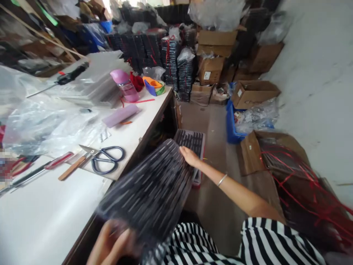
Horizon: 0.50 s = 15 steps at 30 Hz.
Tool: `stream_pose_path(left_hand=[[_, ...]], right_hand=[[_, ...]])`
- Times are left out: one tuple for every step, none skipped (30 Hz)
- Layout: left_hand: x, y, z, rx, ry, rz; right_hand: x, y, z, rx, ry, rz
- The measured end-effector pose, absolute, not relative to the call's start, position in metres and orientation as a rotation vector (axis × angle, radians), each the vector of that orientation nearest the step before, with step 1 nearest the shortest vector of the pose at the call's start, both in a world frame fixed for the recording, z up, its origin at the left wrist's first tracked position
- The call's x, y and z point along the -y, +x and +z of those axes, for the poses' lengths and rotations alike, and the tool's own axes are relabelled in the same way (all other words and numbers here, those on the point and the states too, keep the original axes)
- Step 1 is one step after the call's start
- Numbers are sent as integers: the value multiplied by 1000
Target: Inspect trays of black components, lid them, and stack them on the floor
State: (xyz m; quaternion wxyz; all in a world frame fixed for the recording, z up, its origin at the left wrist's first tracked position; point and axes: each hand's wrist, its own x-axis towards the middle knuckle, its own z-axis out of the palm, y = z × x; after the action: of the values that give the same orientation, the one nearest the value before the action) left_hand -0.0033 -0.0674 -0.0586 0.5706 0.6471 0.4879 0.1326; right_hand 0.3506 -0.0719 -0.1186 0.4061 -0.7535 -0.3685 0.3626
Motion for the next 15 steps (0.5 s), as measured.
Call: stream_pose_path(left_hand=[[77, 21, -72, -1144, 1253, 367], [85, 47, -86, -1126, 1042, 373], [90, 74, -100, -1096, 889, 363], [92, 101, -115, -1088, 824, 367], [93, 126, -128, -1091, 767, 377], [91, 148, -140, -1100, 707, 380], [90, 167, -150, -1106, 649, 378], [87, 183, -159, -1117, 592, 373], [85, 195, -166, -1128, 538, 372], [82, 206, -172, -1141, 491, 368], [80, 214, -176, -1155, 452, 361], [78, 219, -179, -1169, 423, 351], [77, 223, -182, -1182, 403, 338], [76, 226, -184, -1194, 395, 322], [75, 227, -186, -1202, 395, 303]], right_hand=[[66, 374, -117, 966, -1969, 867], [60, 396, -116, 1005, -2043, 830], [52, 417, -116, 1042, -2120, 800], [43, 436, -116, 1084, -2204, 773], [33, 453, -117, 1123, -2291, 747], [22, 468, -120, 1155, -2386, 717], [11, 480, -123, 1193, -2469, 679], [-1, 491, -128, 1232, -2542, 636], [-12, 498, -133, 1268, -2608, 589], [-21, 504, -140, 1304, -2661, 539], [-29, 508, -148, 1337, -2704, 492], [-35, 511, -157, 1364, -2741, 449], [-39, 512, -165, 1383, -2773, 409], [-41, 513, -173, 1395, -2800, 376], [-41, 514, -181, 1402, -2824, 349]])
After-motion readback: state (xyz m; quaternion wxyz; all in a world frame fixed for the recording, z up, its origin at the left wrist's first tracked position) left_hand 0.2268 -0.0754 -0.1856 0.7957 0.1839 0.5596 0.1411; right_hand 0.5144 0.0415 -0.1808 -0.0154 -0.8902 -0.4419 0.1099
